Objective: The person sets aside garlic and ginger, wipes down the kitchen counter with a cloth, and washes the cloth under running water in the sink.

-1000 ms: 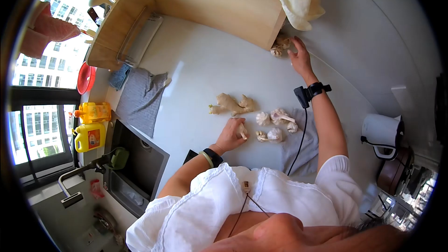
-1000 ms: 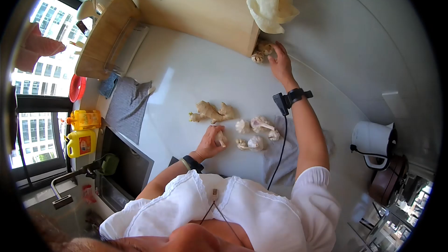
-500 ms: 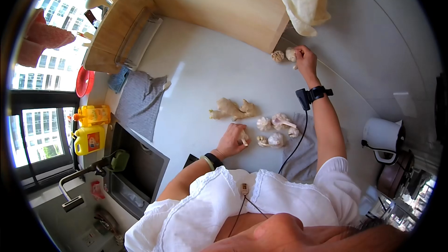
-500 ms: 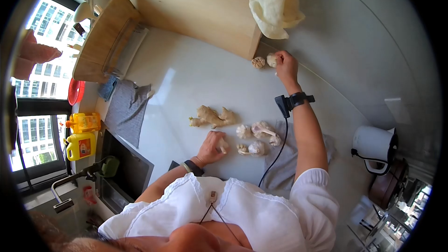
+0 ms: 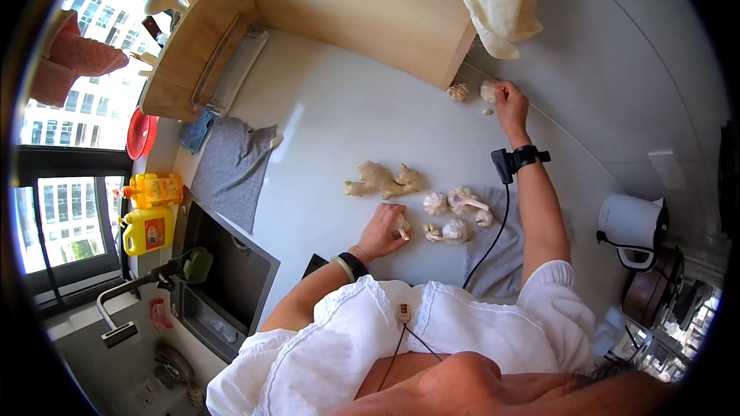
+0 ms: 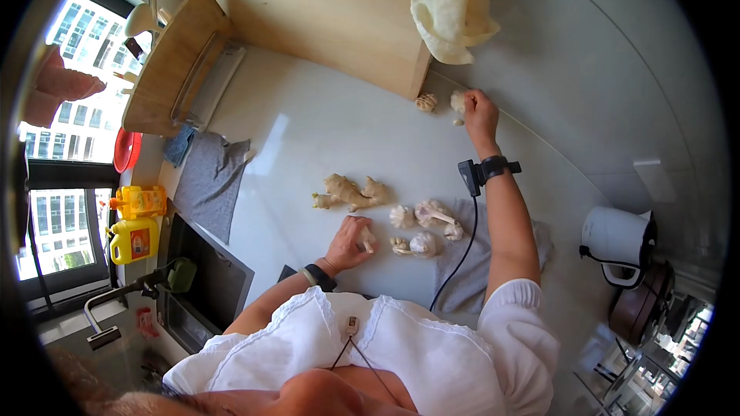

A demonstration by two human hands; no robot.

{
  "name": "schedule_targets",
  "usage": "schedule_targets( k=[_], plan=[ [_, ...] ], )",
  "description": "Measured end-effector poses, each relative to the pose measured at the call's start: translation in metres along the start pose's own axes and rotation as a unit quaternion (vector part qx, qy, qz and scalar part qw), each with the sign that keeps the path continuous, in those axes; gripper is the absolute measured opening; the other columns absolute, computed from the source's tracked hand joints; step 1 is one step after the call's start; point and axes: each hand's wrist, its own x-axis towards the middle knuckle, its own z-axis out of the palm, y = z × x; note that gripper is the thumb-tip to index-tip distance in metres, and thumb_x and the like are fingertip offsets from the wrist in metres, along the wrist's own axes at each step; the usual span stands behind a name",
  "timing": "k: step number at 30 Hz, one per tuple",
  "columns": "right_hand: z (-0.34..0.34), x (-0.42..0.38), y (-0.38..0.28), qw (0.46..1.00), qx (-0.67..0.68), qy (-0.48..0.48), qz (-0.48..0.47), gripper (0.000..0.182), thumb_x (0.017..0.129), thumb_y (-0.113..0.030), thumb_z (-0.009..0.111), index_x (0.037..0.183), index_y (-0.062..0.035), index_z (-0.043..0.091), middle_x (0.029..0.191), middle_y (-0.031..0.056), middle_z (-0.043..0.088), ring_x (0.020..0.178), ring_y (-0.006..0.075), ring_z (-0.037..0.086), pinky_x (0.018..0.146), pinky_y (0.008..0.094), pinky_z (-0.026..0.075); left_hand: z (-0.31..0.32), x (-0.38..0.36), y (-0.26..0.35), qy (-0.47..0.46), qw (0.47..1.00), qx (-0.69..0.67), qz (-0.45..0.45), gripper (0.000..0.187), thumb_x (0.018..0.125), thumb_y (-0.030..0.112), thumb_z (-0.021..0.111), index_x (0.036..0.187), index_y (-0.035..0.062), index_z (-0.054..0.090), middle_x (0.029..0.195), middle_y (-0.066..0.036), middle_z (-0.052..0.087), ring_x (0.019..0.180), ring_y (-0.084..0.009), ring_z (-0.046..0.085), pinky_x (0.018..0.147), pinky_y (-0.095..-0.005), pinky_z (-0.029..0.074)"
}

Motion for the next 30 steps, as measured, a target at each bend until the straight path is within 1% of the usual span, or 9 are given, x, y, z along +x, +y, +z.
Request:
schedule_targets(
  k=[3,6,9,12,15,18,24,27,30],
  plan=[
    [0.005,0.006,0.004,0.999,-0.016,-0.029,0.031,0.012,0.086,-0.012,0.065,0.097,-0.0077,0.068,0.090,0.0142,0.070,0.081,0.0310,0.067,0.070,0.0382,0.053,-0.001,0.000,0.000,-0.005,1.000,0.003,-0.001,0.059,0.069,0.012,0.077,0.120,0.0023,0.050,0.108,-0.018,0.056,0.102,-0.0378,0.054,0.089,-0.0423,0.046],
    [-0.012,0.004,-0.047,0.970,-0.244,-0.021,0.008,0.026,0.082,-0.019,0.071,0.106,-0.0104,0.067,0.109,0.0146,0.066,0.099,0.0320,0.061,0.082,0.0407,0.051,-0.002,0.001,0.000,-0.013,1.000,0.010,-0.003,0.055,0.073,0.015,0.078,0.119,0.0022,0.049,0.110,-0.017,0.055,0.104,-0.0372,0.053,0.090,-0.0419,0.047],
    [-0.006,-0.003,-0.076,0.966,-0.232,-0.064,-0.099,0.042,0.077,-0.026,0.077,0.113,-0.0084,0.063,0.121,0.0149,0.060,0.110,0.0336,0.052,0.094,0.0441,0.045,0.000,0.000,-0.001,-0.015,1.000,0.012,-0.001,0.055,0.073,0.015,0.078,0.119,0.0023,0.050,0.109,-0.017,0.055,0.103,-0.0370,0.053,0.090,-0.0419,0.047],
    [0.023,-0.011,-0.071,0.954,-0.214,-0.086,-0.191,0.051,0.073,-0.028,0.079,0.114,-0.0029,0.061,0.114,0.0148,0.064,0.110,0.0325,0.051,0.097,0.0448,0.041,0.001,-0.001,-0.002,-0.021,1.000,0.013,-0.002,0.055,0.072,0.015,0.078,0.118,0.0025,0.050,0.109,-0.017,0.056,0.102,-0.0368,0.053,0.089,-0.0418,0.047],
    [0.043,-0.007,-0.060,0.947,-0.246,-0.159,-0.131,0.050,0.073,-0.025,0.080,0.114,-0.0021,0.063,0.110,0.0144,0.065,0.110,0.0324,0.053,0.096,0.0450,0.043,0.000,-0.001,-0.003,-0.013,1.000,0.006,-0.002,0.055,0.072,0.015,0.078,0.118,0.0026,0.050,0.109,-0.016,0.056,0.101,-0.0366,0.053,0.088,-0.0416,0.047],
    [0.042,-0.006,-0.062,0.961,-0.204,-0.153,-0.107,0.048,0.072,-0.023,0.080,0.113,-0.0026,0.064,0.106,0.0144,0.067,0.108,0.0328,0.054,0.095,0.0443,0.044,0.002,-0.001,-0.005,-0.013,1.000,0.000,0.000,0.055,0.072,0.015,0.078,0.118,0.0026,0.050,0.109,-0.016,0.056,0.099,-0.0364,0.053,0.087,-0.0414,0.047],
    [-0.020,-0.015,-0.041,0.991,-0.031,0.098,-0.091,0.050,0.074,-0.028,0.081,0.112,-0.0018,0.063,0.107,0.0142,0.064,0.100,0.0310,0.057,0.088,0.0431,0.047,0.000,0.000,-0.003,-0.020,1.000,0.005,0.000,0.055,0.072,0.015,0.079,0.118,0.0020,0.050,0.109,-0.016,0.056,0.100,-0.0365,0.053,0.088,-0.0414,0.047],
    [-0.038,-0.024,0.000,0.985,-0.008,0.131,0.111,0.053,0.073,-0.030,0.082,0.114,-0.0018,0.064,0.106,0.0137,0.063,0.098,0.0291,0.058,0.087,0.0416,0.047,-0.001,0.001,-0.004,-0.017,1.000,0.003,0.005,0.056,0.072,0.015,0.079,0.118,0.0018,0.050,0.110,-0.017,0.055,0.101,-0.0369,0.053,0.088,-0.0415,0.047],
    [-0.030,-0.031,0.059,0.985,-0.020,0.087,0.145,0.052,0.073,-0.029,0.082,0.114,-0.0023,0.065,0.106,0.0144,0.065,0.099,0.0302,0.059,0.089,0.0413,0.047,0.000,-0.001,-0.003,-0.024,1.000,0.003,0.000,0.057,0.072,0.015,0.079,0.119,0.0018,0.050,0.110,-0.017,0.055,0.102,-0.0374,0.052,0.089,-0.0415,0.047]
  ],
)
